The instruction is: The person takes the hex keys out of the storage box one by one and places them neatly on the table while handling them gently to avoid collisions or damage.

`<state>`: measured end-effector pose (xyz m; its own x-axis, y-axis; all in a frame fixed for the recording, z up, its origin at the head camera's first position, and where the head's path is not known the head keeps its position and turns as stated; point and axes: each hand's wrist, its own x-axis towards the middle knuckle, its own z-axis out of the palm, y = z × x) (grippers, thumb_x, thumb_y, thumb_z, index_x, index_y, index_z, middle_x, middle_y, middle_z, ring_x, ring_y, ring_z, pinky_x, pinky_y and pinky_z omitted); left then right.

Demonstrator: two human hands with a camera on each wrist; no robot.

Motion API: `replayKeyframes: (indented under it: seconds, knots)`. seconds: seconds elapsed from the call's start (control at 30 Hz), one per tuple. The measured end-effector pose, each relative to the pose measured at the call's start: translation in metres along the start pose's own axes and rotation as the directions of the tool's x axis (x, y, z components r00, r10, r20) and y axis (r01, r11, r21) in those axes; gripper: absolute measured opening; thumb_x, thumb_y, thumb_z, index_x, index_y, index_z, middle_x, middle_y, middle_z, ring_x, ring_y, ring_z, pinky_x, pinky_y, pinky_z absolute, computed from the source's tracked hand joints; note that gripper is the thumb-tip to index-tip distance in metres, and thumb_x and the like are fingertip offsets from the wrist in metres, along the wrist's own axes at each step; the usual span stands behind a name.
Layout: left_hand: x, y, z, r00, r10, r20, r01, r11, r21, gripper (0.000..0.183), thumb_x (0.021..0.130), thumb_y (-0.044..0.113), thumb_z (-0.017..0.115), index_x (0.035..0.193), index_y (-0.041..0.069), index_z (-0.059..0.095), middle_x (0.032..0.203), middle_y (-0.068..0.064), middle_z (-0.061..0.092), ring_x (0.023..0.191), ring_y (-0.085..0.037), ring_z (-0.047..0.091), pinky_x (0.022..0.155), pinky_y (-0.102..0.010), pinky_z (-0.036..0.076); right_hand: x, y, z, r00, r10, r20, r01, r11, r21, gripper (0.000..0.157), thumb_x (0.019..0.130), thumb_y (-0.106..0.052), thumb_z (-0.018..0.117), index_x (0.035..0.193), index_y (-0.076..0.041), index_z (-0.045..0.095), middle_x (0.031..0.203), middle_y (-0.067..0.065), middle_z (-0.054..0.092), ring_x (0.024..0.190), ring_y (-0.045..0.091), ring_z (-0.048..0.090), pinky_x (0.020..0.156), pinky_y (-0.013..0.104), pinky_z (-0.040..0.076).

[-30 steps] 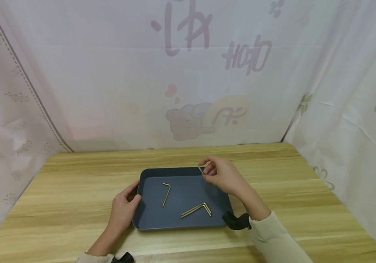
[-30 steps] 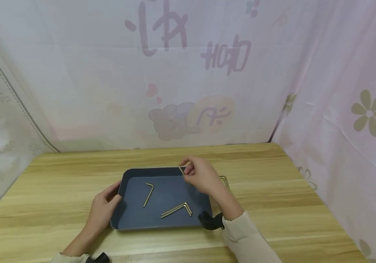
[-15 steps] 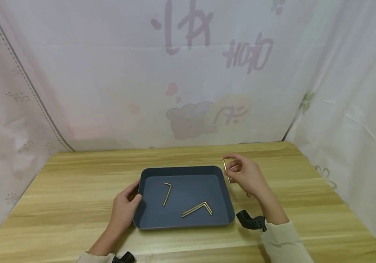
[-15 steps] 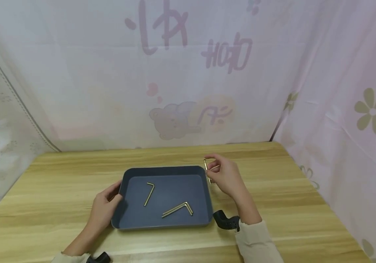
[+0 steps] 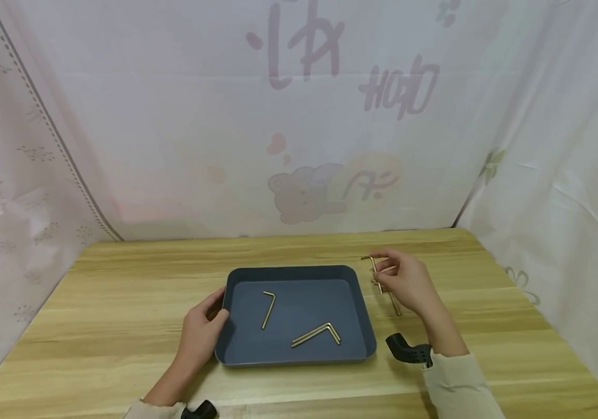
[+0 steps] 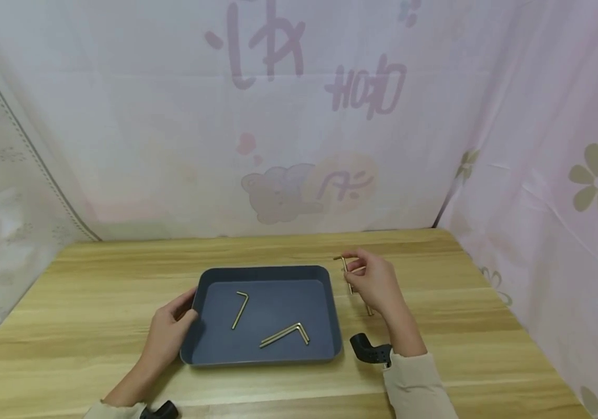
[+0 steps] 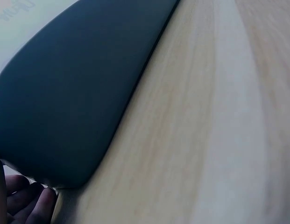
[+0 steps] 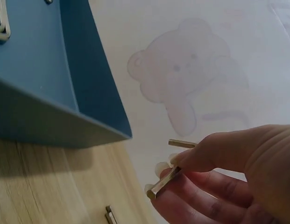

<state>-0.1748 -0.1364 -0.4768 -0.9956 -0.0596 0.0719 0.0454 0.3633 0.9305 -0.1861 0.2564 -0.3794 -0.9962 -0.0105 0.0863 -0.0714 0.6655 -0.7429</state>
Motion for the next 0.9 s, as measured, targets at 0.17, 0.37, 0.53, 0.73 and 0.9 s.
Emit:
replayKeyframes:
  seconds: [0.17,0.37,0.53,0.73,0.9]
  knots:
    - [0.000,0.000,0.000,1.000,0.001,0.002,-0.001,1.000,-0.001,0.051,0.092,0.005,0.056,0.143,0.008,0.058,0.142,-0.013,0.062,0.131,-0.026,0.061,0.087,-0.004,0.043,0.001,0.008,-0.001,1.000,0.013,0.012,-0.012,0.999,-0.040,0.041,0.093,-0.004,0.065,0.135,-0.002,0.062,0.106,0.023,0.071,0.089,0.032,0.073,0.065,0.035,0.061]
    - [-0.001,0.000,0.000,1.000,0.000,0.005,0.000,1.000,-0.003,0.051,0.092,0.005,0.056,0.143,0.008,0.058,0.142,-0.012,0.062,0.131,-0.025,0.061,0.087,-0.004,0.044,0.001,0.021,-0.006,0.999,0.039,-0.003,-0.039,0.996,-0.086,0.041,0.094,-0.006,0.064,0.135,-0.002,0.062,0.108,0.023,0.070,0.091,0.030,0.073,0.067,0.035,0.061]
    - [0.000,0.000,0.000,1.000,0.002,0.001,-0.002,1.000,0.004,0.051,0.092,0.005,0.057,0.142,0.008,0.059,0.142,-0.013,0.062,0.131,-0.025,0.061,0.087,-0.004,0.043,0.001,0.030,-0.009,1.000,0.030,0.003,-0.030,0.993,-0.113,0.041,0.094,-0.007,0.066,0.134,0.002,0.062,0.107,0.024,0.070,0.090,0.032,0.072,0.065,0.034,0.060]
    - [0.000,0.000,0.000,1.000,0.005,0.001,-0.005,1.000,0.005,0.051,0.092,0.005,0.057,0.142,0.008,0.059,0.142,-0.012,0.062,0.131,-0.025,0.060,0.088,-0.005,0.043,0.000,0.040,-0.010,0.998,0.065,0.019,-0.062,0.988,-0.140,0.040,0.094,-0.005,0.063,0.133,0.004,0.061,0.110,0.027,0.070,0.093,0.033,0.071,0.060,0.030,0.053]
    - [0.000,-0.003,-0.001,1.000,0.015,0.003,-0.015,1.000,0.015,0.051,0.092,0.006,0.057,0.143,0.010,0.059,0.142,-0.012,0.062,0.131,-0.025,0.061,0.089,-0.006,0.044,0.002,0.047,-0.009,0.994,0.103,0.022,-0.098,0.980,-0.174,0.039,0.095,-0.006,0.062,0.132,0.005,0.062,0.110,0.027,0.069,0.095,0.035,0.069,0.061,0.031,0.051]
